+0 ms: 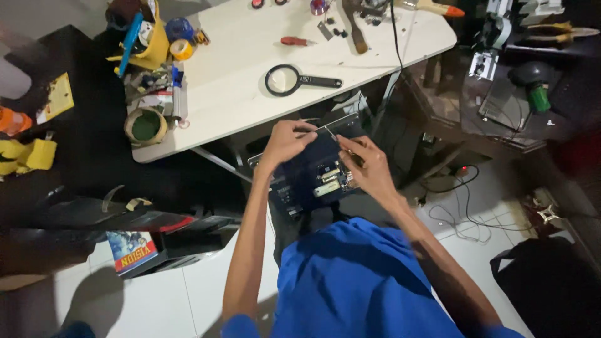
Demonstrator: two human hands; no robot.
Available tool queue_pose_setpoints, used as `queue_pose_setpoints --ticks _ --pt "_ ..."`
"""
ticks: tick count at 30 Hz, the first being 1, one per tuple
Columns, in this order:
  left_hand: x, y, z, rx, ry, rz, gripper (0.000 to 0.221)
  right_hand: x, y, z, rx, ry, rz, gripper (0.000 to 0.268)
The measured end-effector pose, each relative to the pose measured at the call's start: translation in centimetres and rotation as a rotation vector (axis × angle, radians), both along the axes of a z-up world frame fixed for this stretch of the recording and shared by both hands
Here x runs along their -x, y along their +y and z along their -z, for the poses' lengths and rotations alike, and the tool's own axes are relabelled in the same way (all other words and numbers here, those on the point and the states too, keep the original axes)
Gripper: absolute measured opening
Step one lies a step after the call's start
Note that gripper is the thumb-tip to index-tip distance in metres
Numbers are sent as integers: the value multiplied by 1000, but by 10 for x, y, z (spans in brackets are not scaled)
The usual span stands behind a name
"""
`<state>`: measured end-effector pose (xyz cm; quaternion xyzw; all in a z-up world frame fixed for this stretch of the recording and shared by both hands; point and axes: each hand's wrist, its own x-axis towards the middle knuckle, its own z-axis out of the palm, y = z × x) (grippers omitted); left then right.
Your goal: Disassembling and inspecting internal components of a laptop using a magnifying glass and hands
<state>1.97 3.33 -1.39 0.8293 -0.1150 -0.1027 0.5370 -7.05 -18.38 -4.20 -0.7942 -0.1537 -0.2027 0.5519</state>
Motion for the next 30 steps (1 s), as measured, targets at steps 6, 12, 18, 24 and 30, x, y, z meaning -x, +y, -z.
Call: queue_pose_setpoints --ticks 6,12,18,24,30 --pt "-13 8 -19 -108 36 200 39 16 -16 2 105 61 26 28" --pt "-22 13 7 -325 64 196 49 38 -6 -11 230 34 5 29" --pt "-17 14 12 -337 -12 235 61 40 4 -21 349 -12 -46 18" --pt "-21 18 22 -330 -9 203 54 40 3 -6 402 -63 -40 21" --pt "-20 16 25 -337 -13 183 56 37 5 4 432 -85 -62 16"
